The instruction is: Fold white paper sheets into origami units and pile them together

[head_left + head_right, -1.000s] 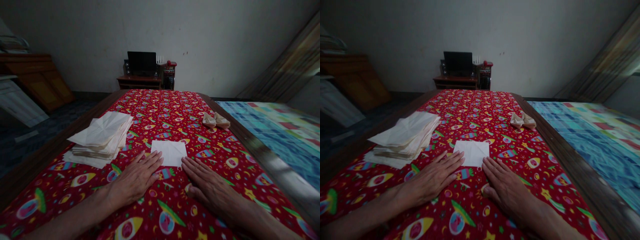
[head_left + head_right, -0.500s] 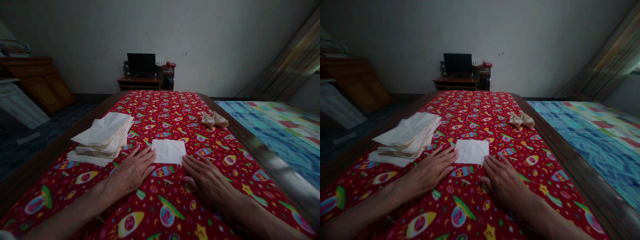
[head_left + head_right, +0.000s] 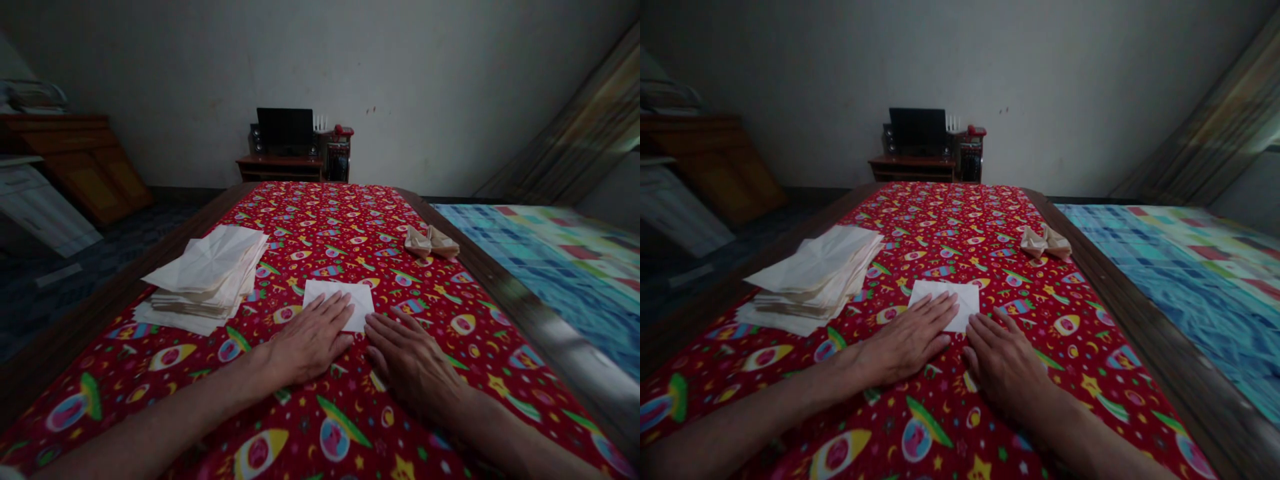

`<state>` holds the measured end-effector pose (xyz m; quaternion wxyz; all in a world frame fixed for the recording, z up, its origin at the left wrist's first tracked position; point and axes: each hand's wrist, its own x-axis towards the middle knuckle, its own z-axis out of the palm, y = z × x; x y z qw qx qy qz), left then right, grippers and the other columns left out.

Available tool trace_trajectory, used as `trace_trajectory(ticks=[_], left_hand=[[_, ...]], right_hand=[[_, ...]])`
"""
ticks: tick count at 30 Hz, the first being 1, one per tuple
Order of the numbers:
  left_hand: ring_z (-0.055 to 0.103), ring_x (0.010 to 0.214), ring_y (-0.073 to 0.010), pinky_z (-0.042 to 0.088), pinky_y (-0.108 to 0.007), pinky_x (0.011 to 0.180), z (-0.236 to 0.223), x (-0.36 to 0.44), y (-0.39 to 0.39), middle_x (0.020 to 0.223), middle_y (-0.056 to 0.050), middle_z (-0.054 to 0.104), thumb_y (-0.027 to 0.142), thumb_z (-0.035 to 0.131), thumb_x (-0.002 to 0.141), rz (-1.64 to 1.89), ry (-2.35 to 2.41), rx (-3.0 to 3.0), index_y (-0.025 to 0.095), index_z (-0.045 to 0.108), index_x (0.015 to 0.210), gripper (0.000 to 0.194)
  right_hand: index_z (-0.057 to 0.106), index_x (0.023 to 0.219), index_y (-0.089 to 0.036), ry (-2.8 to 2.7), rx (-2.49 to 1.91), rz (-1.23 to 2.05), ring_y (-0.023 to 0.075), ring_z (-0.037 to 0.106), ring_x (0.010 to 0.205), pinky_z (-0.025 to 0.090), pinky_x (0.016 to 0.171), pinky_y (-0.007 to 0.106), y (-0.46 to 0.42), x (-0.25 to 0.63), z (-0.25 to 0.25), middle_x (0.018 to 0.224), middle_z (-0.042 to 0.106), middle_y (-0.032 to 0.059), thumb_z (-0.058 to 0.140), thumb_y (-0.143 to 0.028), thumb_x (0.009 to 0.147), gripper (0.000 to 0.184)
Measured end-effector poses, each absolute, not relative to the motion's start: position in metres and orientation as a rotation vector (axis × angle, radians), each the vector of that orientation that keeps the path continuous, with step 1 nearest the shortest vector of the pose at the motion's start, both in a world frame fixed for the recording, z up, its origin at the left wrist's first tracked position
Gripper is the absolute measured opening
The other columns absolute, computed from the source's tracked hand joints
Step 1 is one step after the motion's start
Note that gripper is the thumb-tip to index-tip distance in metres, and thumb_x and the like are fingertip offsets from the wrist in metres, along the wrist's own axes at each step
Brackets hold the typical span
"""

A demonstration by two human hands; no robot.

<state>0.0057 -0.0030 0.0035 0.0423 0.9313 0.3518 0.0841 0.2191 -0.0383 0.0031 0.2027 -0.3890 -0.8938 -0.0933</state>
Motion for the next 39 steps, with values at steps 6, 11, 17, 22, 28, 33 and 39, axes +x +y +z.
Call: trace_trajectory(ticks=[6,11,17,22,28,33,39], left_hand=[[0.020,0.140,-0.0227,0.020,-0.041,0.112,0.000,0.005,0.006,0.150,-0.010,0.027,0.047,0.026,0.096,0.324,1.101,2.854,0.017,0.030,0.141,0.055],[0.017,0.140,-0.0235,0.017,-0.041,0.113,-0.001,0.000,0.015,0.150,-0.014,0.025,0.047,0.024,0.096,0.307,1.187,2.849,0.010,0.028,0.142,0.059],[0.016,0.141,-0.0206,0.013,-0.039,0.114,0.000,-0.019,0.030,0.152,-0.009,0.018,0.048,0.024,0.096,0.187,1.322,2.829,0.012,0.027,0.143,0.059],[0.018,0.140,-0.0194,0.013,-0.041,0.114,-0.002,-0.038,0.031,0.152,-0.006,0.022,0.049,0.025,0.095,0.206,1.339,2.841,0.018,0.025,0.144,0.058],[0.026,0.138,-0.0206,0.016,-0.043,0.114,-0.002,-0.040,0.024,0.149,-0.007,0.030,0.040,0.030,0.096,0.263,1.454,2.799,0.017,0.032,0.141,0.051],[0.032,0.135,-0.0197,0.018,-0.045,0.114,0.003,-0.018,-0.001,0.143,-0.007,0.041,0.029,0.032,0.096,0.380,1.173,2.856,0.019,0.039,0.137,0.043],[0.027,0.138,-0.0200,0.022,-0.042,0.113,0.007,-0.022,-0.013,0.147,-0.006,0.033,0.034,0.036,0.096,0.279,1.027,2.872,0.018,0.034,0.140,0.047]], right_hand=[[0.054,0.125,-0.016,-2.540,-1.171,-0.186,0.0221,0.047,0.124,0.033,0.107,0.047,-0.021,0.217,-0.001,0.130,0.055,0.0088,0.037,-0.027,0.095,0.037],[0.032,0.141,-0.006,-2.706,-1.185,-0.157,0.0267,0.024,0.137,0.029,0.109,0.049,0.004,0.213,-0.003,0.147,0.030,0.0150,0.029,-0.039,0.097,0.055],[0.026,0.145,-0.010,-2.702,-1.184,-0.165,0.0235,0.017,0.139,0.021,0.112,0.048,0.016,0.224,-0.009,0.149,0.027,0.0132,0.029,-0.040,0.097,0.057],[0.032,0.142,-0.011,-2.646,-1.272,-0.177,0.0229,0.024,0.137,0.023,0.112,0.047,0.014,0.229,-0.014,0.147,0.031,0.0147,0.028,-0.039,0.097,0.054],[0.035,0.140,-0.009,-2.616,-1.274,-0.237,0.0248,0.025,0.137,0.024,0.110,0.051,0.011,0.224,-0.009,0.145,0.034,0.0156,0.030,-0.036,0.097,0.051],[0.037,0.140,-0.014,-2.715,-1.014,-0.212,0.0251,0.025,0.137,0.025,0.110,0.051,-0.001,0.215,-0.002,0.146,0.033,0.0127,0.039,-0.037,0.094,0.051],[0.037,0.140,-0.013,-2.720,-0.851,0.007,0.0208,0.039,0.130,0.033,0.109,0.042,-0.020,0.209,0.003,0.141,0.042,0.0132,0.043,-0.033,0.093,0.051]])
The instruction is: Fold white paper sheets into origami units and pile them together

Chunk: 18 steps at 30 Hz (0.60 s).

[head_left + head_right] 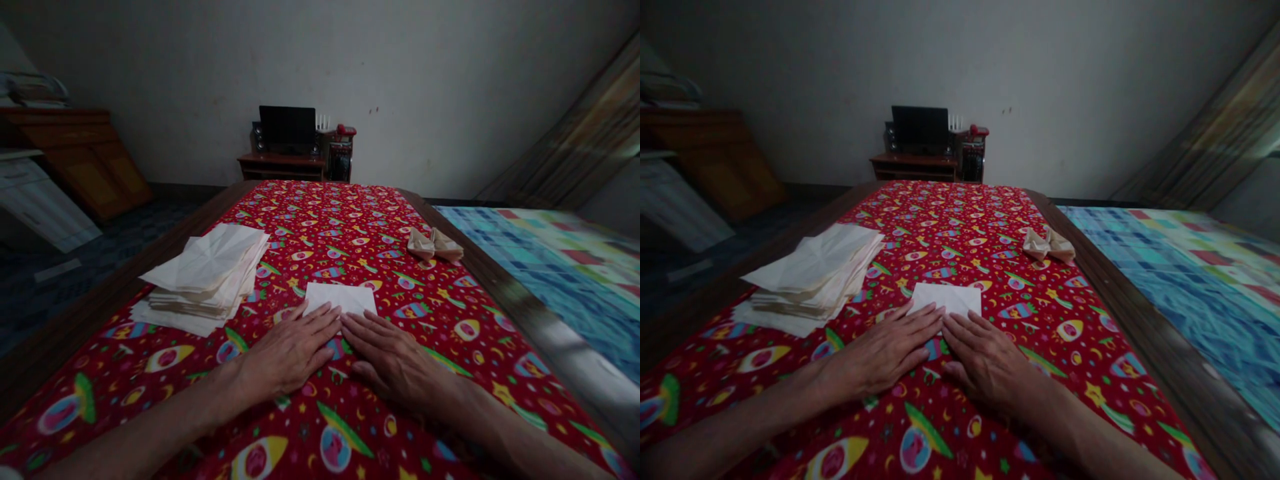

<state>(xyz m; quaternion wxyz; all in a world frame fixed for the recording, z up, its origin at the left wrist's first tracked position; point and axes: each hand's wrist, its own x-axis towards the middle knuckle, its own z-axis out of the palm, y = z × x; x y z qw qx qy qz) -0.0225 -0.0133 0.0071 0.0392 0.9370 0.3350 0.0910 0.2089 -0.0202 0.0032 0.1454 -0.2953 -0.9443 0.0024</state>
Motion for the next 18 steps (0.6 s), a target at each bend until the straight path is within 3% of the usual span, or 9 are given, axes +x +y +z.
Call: trace_trajectory(ticks=[3,7,10,12,15,18], left_hand=[[0.028,0.137,-0.0202,0.024,-0.043,0.112,0.007,-0.031,-0.011,0.148,-0.003,0.033,0.033,0.038,0.095,0.265,0.995,2.871,0.025,0.034,0.140,0.046],[0.042,0.129,-0.0217,0.033,-0.042,0.108,0.006,-0.033,-0.007,0.136,-0.003,0.051,0.029,0.042,0.094,0.459,0.973,2.791,0.025,0.053,0.126,0.035],[0.062,0.104,-0.0183,0.047,-0.033,0.093,0.005,-0.029,-0.003,0.105,-0.007,0.070,0.024,0.040,0.093,0.788,0.976,2.576,0.017,0.069,0.097,0.030],[0.066,0.087,-0.0160,0.052,-0.028,0.080,0.006,-0.026,-0.001,0.088,-0.007,0.072,0.024,0.039,0.093,0.952,1.023,2.406,0.015,0.070,0.079,0.035],[0.067,0.079,-0.0158,0.054,-0.027,0.074,0.006,-0.025,0.003,0.081,-0.007,0.071,0.026,0.039,0.092,1.063,1.096,2.223,0.015,0.069,0.071,0.038],[0.067,0.084,-0.0178,0.055,-0.028,0.075,0.005,-0.027,0.006,0.088,-0.008,0.072,0.032,0.042,0.092,1.109,1.172,2.039,0.015,0.071,0.075,0.037]], right_hand=[[0.049,0.132,-0.016,-2.687,-0.820,0.076,0.0185,0.047,0.124,0.036,0.107,0.039,-0.019,0.210,0.008,0.132,0.054,0.0099,0.043,-0.025,0.093,0.040],[0.063,0.109,-0.017,-2.627,-0.795,0.134,0.0170,0.056,0.114,0.044,0.101,0.035,-0.014,0.211,0.010,0.112,0.066,0.0078,0.040,-0.018,0.093,0.028],[0.063,0.107,-0.016,-2.590,-0.773,0.110,0.0174,0.059,0.109,0.048,0.095,0.033,-0.011,0.210,0.008,0.107,0.068,0.0077,0.041,-0.019,0.094,0.026],[0.061,0.107,-0.017,-2.600,-0.781,0.062,0.0180,0.059,0.107,0.049,0.092,0.033,-0.010,0.208,0.009,0.108,0.067,0.0078,0.041,-0.021,0.095,0.024],[0.060,0.103,-0.017,-2.637,-0.844,-0.006,0.0192,0.060,0.103,0.050,0.088,0.033,-0.008,0.202,0.014,0.105,0.066,0.0087,0.042,-0.020,0.094,0.021],[0.059,0.095,-0.018,-2.715,-0.873,-0.023,0.0186,0.061,0.095,0.051,0.082,0.031,-0.009,0.197,0.021,0.098,0.066,0.0080,0.044,-0.014,0.091,0.016]])
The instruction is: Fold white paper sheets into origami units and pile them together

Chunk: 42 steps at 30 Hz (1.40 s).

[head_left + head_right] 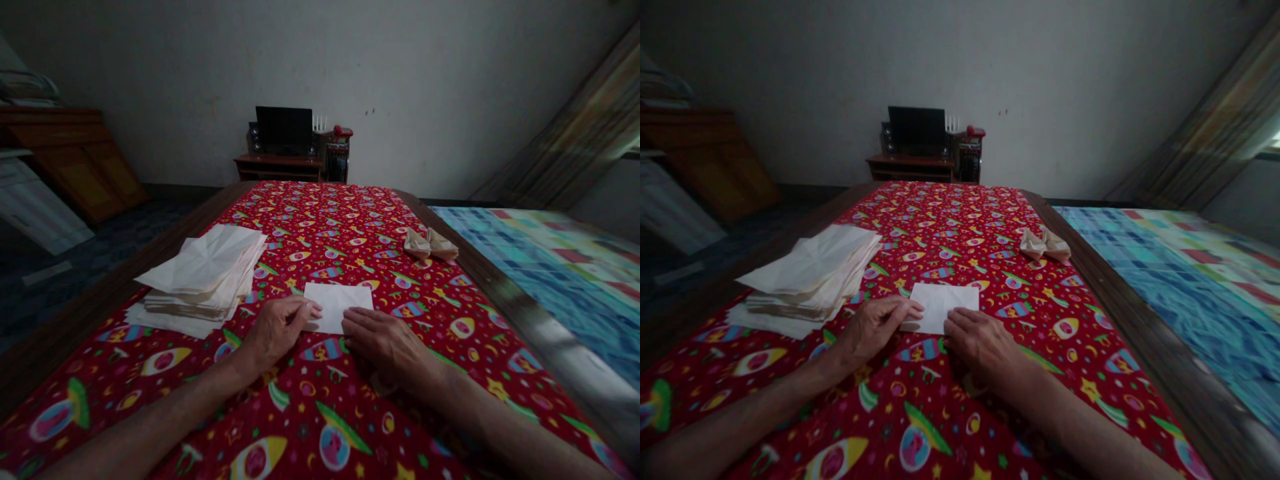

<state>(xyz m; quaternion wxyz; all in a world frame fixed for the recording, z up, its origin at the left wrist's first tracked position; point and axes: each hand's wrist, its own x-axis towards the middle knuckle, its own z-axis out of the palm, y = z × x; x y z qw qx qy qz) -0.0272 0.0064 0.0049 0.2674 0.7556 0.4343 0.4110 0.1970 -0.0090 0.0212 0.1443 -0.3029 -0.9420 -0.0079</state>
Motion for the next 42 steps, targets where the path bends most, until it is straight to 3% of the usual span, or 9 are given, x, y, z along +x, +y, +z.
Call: trace_trajectory(ticks=[9,13,16,20,24,28,33,39,42], left_hand=[[0.068,0.083,-0.0185,0.057,-0.029,0.074,0.001,-0.031,0.012,0.101,-0.009,0.069,0.040,0.043,0.091,1.164,1.236,1.875,0.015,0.069,0.099,0.037],[0.060,0.107,-0.0215,0.048,-0.035,0.095,0.003,-0.033,0.012,0.118,-0.009,0.063,0.037,0.041,0.091,1.239,1.289,1.914,0.016,0.065,0.110,0.037],[0.048,0.123,-0.0217,0.036,-0.040,0.106,0.003,-0.036,0.013,0.133,-0.008,0.053,0.034,0.037,0.093,1.316,1.340,1.849,0.018,0.051,0.128,0.041],[0.047,0.123,-0.0219,0.041,-0.041,0.101,0.002,-0.037,0.015,0.137,-0.011,0.046,0.033,0.039,0.091,1.330,1.309,1.710,0.022,0.028,0.142,0.053],[0.053,0.117,-0.0226,0.045,-0.042,0.097,0.005,-0.033,0.010,0.133,-0.014,0.049,0.035,0.038,0.090,1.280,1.147,1.699,0.021,0.013,0.145,0.062],[0.056,0.111,-0.0211,0.048,-0.039,0.091,0.006,-0.030,0.006,0.126,-0.012,0.054,0.034,0.032,0.093,1.237,1.098,1.739,0.023,0.004,0.146,0.061],[0.039,0.127,-0.0235,0.037,-0.042,0.104,0.003,-0.031,0.003,0.138,-0.012,0.039,0.028,0.040,0.091,1.352,1.297,2.145,0.024,0.017,0.144,0.058],[0.022,0.135,-0.0318,0.025,-0.050,0.111,0.004,-0.017,-0.010,0.145,-0.013,0.031,0.047,0.060,0.080,0.776,0.973,2.849,0.019,0.032,0.139,0.071],[0.033,0.126,-0.0290,0.032,-0.047,0.105,0.003,-0.010,-0.011,0.136,-0.012,0.043,0.028,0.056,0.086,0.822,1.085,2.884,0.018,0.047,0.129,0.045]], right_hand=[[0.059,0.096,-0.011,-2.769,-0.966,-0.384,0.0251,0.059,0.090,0.051,0.075,0.034,-0.025,0.178,0.028,0.096,0.063,0.0150,0.042,0.003,0.073,0.032],[0.060,0.094,-0.011,-2.770,-1.067,-0.407,0.0229,0.060,0.083,0.051,0.071,0.032,-0.017,0.177,0.020,0.089,0.064,0.0137,0.045,0.001,0.076,0.026],[0.060,0.085,-0.014,-2.683,-1.121,-0.192,0.0172,0.060,0.069,0.048,0.061,0.026,-0.007,0.183,0.018,0.078,0.065,0.0091,0.043,-0.004,0.083,0.019],[0.066,0.085,-0.016,-2.180,-1.117,0.275,0.0160,0.062,0.068,0.047,0.064,0.027,0.001,0.193,0.031,0.079,0.068,0.0072,0.043,-0.026,0.090,0.025],[0.067,0.078,-0.016,-1.501,-1.210,0.945,0.0159,0.060,0.063,0.046,0.057,0.025,0.004,0.194,0.039,0.071,0.067,0.0036,0.055,-0.046,0.081,0.032],[0.061,0.068,-0.016,-1.202,-1.240,1.338,0.0111,0.052,0.049,0.038,0.046,0.021,0.006,0.192,0.029,0.058,0.060,-0.0007,0.063,-0.049,0.071,0.033],[0.055,0.061,-0.015,-1.176,-1.369,1.374,0.0090,0.046,0.043,0.032,0.042,0.020,0.010,0.192,0.012,0.050,0.053,-0.0026,0.062,-0.047,0.069,0.034],[0.050,0.057,-0.016,-1.207,-1.400,1.306,0.0077,0.041,0.041,0.027,0.040,0.020,0.011,0.189,0.009,0.047,0.047,-0.0043,0.057,-0.044,0.070,0.031],[0.049,0.055,-0.017,-1.251,-1.454,1.277,0.0072,0.040,0.040,0.026,0.039,0.019,0.011,0.186,0.013,0.045,0.045,-0.0046,0.055,-0.042,0.070,0.030]])
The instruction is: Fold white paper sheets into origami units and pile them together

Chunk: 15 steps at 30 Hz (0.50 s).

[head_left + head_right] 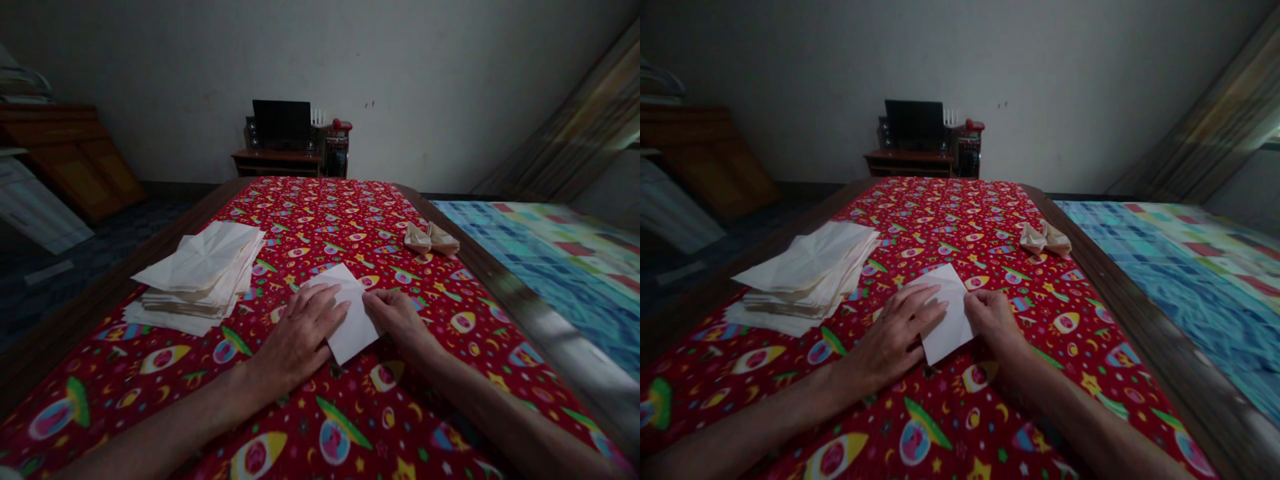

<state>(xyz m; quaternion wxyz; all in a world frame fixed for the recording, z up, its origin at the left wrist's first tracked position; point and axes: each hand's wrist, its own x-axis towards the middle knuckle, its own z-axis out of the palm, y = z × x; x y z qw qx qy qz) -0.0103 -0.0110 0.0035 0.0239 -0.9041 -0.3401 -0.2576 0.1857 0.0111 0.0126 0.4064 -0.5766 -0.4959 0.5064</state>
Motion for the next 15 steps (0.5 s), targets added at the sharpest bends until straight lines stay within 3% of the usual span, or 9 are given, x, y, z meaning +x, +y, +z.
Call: trace_trajectory(ticks=[3,6,10,15], left_hand=[[0.049,0.103,-0.0240,0.044,-0.040,0.088,0.001,-0.012,-0.005,0.108,-0.008,0.060,0.019,0.053,0.088,-0.882,-1.041,-2.757,0.020,0.063,0.109,0.024],[0.054,0.086,-0.0197,0.048,-0.032,0.073,-0.005,-0.018,0.002,0.090,-0.006,0.062,0.018,0.054,0.087,-0.955,-1.007,-2.811,0.019,0.067,0.103,0.020],[0.059,0.082,-0.0165,0.050,-0.027,0.070,-0.009,-0.026,0.006,0.088,-0.006,0.065,0.011,0.048,0.089,-1.070,-0.986,-2.876,0.016,0.068,0.101,0.024],[0.062,0.085,-0.0167,0.053,-0.028,0.072,-0.009,-0.029,0.004,0.093,-0.007,0.070,0.010,0.048,0.087,-1.145,-0.948,-2.883,0.017,0.069,0.100,0.025]], right_hand=[[0.049,0.052,-0.017,-1.388,-1.550,1.260,0.0066,0.036,0.038,0.024,0.038,0.020,0.013,0.189,0.016,0.043,0.042,-0.0050,0.054,-0.036,0.072,0.028],[0.055,0.055,-0.016,-1.660,-1.635,1.053,0.0088,0.041,0.041,0.027,0.039,0.021,0.015,0.202,0.016,0.046,0.048,-0.0023,0.049,-0.034,0.079,0.031],[0.068,0.082,-0.018,-2.015,-1.440,0.678,0.0134,0.057,0.060,0.041,0.054,0.022,0.015,0.222,0.011,0.072,0.065,0.0033,0.048,-0.031,0.085,0.024],[0.063,0.111,-0.021,-2.380,-1.056,0.410,0.0155,0.058,0.079,0.044,0.065,0.024,0.013,0.229,0.000,0.098,0.062,0.0082,0.048,-0.020,0.087,0.028]])
